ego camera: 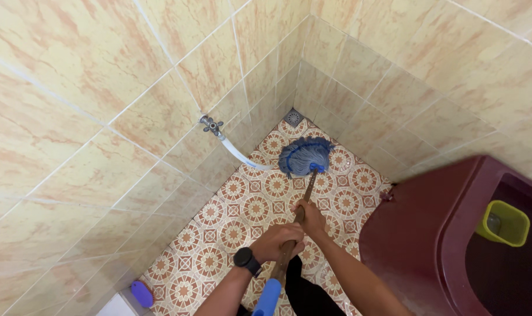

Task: The person mops the tiled floor of a bathroom using a mop, moving it around the space between a water tank and a wall.

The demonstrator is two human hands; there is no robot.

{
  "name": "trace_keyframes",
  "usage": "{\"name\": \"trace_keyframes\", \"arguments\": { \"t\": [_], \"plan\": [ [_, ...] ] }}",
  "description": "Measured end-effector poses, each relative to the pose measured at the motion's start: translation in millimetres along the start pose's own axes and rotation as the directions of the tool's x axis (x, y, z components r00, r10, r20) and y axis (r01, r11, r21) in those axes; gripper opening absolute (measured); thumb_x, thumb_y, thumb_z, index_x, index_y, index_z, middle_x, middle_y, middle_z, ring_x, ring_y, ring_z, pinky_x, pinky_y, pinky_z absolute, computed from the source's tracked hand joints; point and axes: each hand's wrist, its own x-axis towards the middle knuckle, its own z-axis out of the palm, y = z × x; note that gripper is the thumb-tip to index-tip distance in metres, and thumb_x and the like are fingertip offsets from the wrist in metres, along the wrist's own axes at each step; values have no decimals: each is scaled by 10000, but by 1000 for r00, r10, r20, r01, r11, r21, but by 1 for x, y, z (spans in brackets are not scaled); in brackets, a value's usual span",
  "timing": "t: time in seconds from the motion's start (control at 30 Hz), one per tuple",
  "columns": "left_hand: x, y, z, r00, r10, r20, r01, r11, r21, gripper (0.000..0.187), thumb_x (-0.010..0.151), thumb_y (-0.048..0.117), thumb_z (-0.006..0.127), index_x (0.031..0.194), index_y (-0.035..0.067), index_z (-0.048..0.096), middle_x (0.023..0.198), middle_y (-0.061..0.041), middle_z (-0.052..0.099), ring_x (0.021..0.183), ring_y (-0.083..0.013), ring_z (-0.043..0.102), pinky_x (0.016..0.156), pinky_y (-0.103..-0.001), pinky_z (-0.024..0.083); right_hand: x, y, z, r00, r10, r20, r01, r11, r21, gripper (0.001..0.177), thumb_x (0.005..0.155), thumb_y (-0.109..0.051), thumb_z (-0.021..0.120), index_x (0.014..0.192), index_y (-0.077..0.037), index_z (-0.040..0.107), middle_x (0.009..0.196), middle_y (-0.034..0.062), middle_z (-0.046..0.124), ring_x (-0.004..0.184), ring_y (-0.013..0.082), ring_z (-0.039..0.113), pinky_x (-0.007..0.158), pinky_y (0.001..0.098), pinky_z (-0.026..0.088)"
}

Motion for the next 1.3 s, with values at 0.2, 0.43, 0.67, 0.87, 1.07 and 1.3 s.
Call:
{"name": "trace_keyframes", "arguments": {
  "t": [0.2,0.43,0.67,0.87,1.07,1.3],
  "plan": [
    [-25,7,-3,999,-27,40,29,999,-45,302,937,130,686,711,54,500,700,-84,515,677,-266,556,650,-386,444,-33,-7,15,1000,-3,-30,2,1000,-9,174,828,-242,717,998,-220,682,885,155,700,868,380,685,727,485,516],
    [-14,3,3,999,-31,41,33,999,-37,259,950,113,673,743,62,526,739,-71,554,740,-246,571,691,-382,472,-16,22,18,983,-164,-82,170,982,77,135,819,-223,706,920,-171,633,880,105,754,852,376,678,719,486,522],
    [14,-31,21,998,17,63,-17,1000,-11,238,943,83,645,757,67,498,771,-63,540,785,-247,577,744,-378,487,29,46,5,999,46,13,-43,987,-154,226,754,-257,763,958,-280,671,930,90,710,932,342,681,781,463,535],
    [27,-32,31,995,92,-35,-94,993,-70,241,927,57,679,788,35,484,792,-97,508,821,-291,544,739,-405,465,37,48,-9,986,157,62,-139,962,-237,229,875,-430,769,1020,-295,653,978,116,679,994,359,664,814,476,522],
    [6,-15,26,994,105,-10,-106,987,-123,255,920,46,679,774,31,471,767,-105,486,759,-290,525,724,-410,448,3,47,-1,997,-69,20,70,997,-15,209,788,-270,725,980,-238,651,973,54,751,961,314,704,774,450,552],
    [-21,12,9,999,25,44,-20,995,-96,283,903,28,684,703,30,484,694,-85,497,687,-261,518,679,-384,437,-38,22,15,999,-44,-18,44,999,23,188,797,-215,728,969,-206,652,977,102,683,918,344,688,761,452,537]
  ]
}}
